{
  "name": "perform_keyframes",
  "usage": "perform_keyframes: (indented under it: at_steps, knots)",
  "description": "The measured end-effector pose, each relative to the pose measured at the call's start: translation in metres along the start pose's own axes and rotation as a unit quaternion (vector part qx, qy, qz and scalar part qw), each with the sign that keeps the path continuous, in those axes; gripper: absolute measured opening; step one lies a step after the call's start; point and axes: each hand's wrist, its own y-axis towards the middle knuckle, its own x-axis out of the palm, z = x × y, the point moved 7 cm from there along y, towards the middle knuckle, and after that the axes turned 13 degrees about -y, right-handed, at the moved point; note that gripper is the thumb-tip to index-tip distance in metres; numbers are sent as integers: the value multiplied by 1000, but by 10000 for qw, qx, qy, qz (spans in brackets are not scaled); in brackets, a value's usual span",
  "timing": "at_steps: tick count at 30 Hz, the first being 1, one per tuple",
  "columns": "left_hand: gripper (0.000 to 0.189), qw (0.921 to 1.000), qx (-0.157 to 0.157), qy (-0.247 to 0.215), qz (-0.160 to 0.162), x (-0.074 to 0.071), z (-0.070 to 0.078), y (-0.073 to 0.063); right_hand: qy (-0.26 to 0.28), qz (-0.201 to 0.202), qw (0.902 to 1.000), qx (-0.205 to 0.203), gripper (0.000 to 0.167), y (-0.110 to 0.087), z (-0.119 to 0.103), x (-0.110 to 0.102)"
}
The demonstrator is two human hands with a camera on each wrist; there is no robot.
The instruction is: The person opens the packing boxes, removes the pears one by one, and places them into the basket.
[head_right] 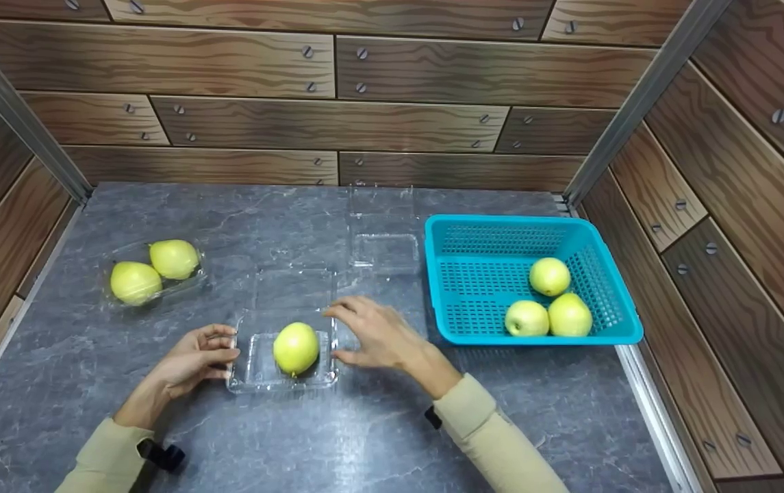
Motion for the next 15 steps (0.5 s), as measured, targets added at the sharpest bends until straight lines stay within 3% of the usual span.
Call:
perform_keyframes:
  at_steps: [5, 15]
  knots:
    - [40, 10000, -3, -26, -2, 0, 1, 0, -60, 14, 9999, -139, 67, 12, -7, 9]
    - [41, 10000, -26, -71, -18, 1, 1, 0, -254, -550, 9975, -375, 71, 30, -25, 39]
